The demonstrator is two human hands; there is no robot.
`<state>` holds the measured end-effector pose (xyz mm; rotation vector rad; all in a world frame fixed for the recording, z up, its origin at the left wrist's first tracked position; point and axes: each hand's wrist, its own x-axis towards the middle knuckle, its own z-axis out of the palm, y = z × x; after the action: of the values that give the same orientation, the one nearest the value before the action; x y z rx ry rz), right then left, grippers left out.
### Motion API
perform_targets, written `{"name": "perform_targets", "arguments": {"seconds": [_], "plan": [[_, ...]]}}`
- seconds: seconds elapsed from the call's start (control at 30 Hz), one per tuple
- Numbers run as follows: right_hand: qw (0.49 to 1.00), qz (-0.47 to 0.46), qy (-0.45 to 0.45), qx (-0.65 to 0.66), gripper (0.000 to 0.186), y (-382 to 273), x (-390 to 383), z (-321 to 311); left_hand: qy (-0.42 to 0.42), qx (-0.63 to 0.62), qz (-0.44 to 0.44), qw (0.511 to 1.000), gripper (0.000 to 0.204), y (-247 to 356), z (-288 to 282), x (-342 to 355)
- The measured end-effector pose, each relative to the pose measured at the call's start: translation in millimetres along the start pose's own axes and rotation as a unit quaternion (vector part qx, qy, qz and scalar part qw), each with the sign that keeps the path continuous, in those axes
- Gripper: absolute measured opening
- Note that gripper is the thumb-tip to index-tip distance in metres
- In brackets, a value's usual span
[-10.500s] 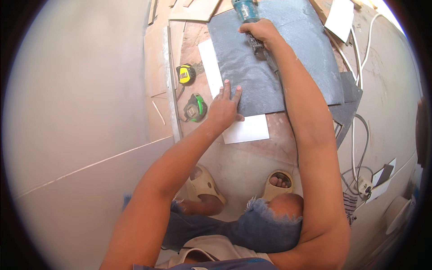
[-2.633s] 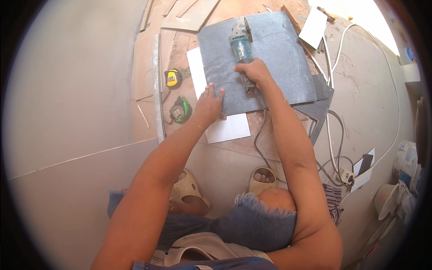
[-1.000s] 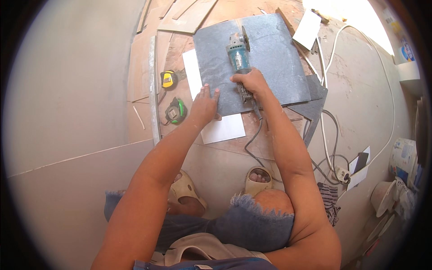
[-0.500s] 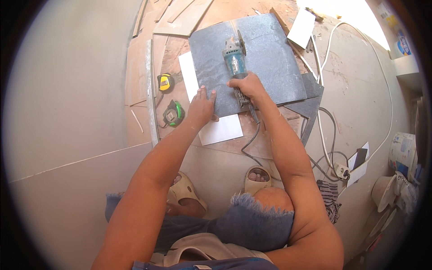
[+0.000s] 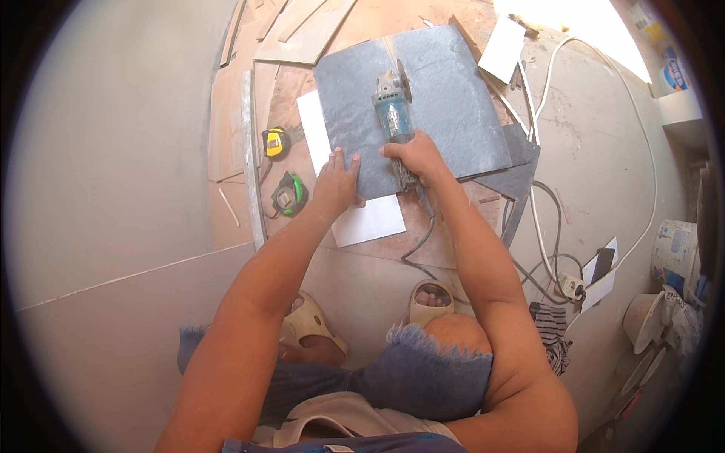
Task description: The person uses a handheld oscillating multi-tool to cut a straight line through a large gray tile placed on the floor. The person holds the tile steady with the left hand while guiding the tool with the right hand. After completing the cut, the person separates the two resulting pieces.
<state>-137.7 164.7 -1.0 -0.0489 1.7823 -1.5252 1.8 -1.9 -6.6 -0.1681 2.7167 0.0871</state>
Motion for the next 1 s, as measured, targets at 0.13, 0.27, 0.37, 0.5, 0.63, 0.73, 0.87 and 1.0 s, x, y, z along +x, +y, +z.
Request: {"name": "perform_targets", "arguments": {"seconds": [0.13, 0.27, 0.37, 0.5, 0.63, 0.73, 0.87, 1.0], "plan": [[1.000, -0.007, 0.003, -0.002, 0.048, 10.9, 2.1, -0.6, -0.009, -0.001, -0.002, 1.000, 0.112, -0.1, 0.0, 1.4], [1.000, -0.007, 0.026, -0.003, 0.047, 18.0, 2.5, 0.2, -0.019, 0.006, -0.005, 1.000, 0.112, 2.1, -3.1, 2.2], [0.999, -0.009, 0.039, -0.014, 0.046, 13.4, -4.4, 2.6, -0.019, 0.012, -0.005, 1.000, 0.113, -0.4, 0.3, 2.1], [1.000, -0.004, 0.023, 0.004, 0.046, 19.9, -4.5, 0.4, -0.021, 0.015, -0.001, 1.000, 0.113, 0.1, 0.2, 3.1], [1.000, 0.002, 0.019, -0.005, 0.048, 17.0, -12.0, 0.2, -0.029, 0.022, -0.005, 0.999, 0.114, -0.1, -0.4, 3.8], [0.999, -0.006, 0.034, -0.021, 0.051, 22.8, -12.2, -0.1, -0.027, 0.027, -0.004, 0.999, 0.115, -0.6, 1.5, 4.2], [0.998, -0.006, 0.039, -0.050, 0.054, 29.3, -11.8, -2.2, -0.027, 0.023, -0.002, 0.999, 0.115, 0.1, 1.5, 4.5], [0.998, -0.016, 0.025, -0.056, 0.056, 29.3, -16.6, -2.6, -0.029, 0.020, -0.006, 0.999, 0.115, 0.0, -0.4, 3.7]]}}
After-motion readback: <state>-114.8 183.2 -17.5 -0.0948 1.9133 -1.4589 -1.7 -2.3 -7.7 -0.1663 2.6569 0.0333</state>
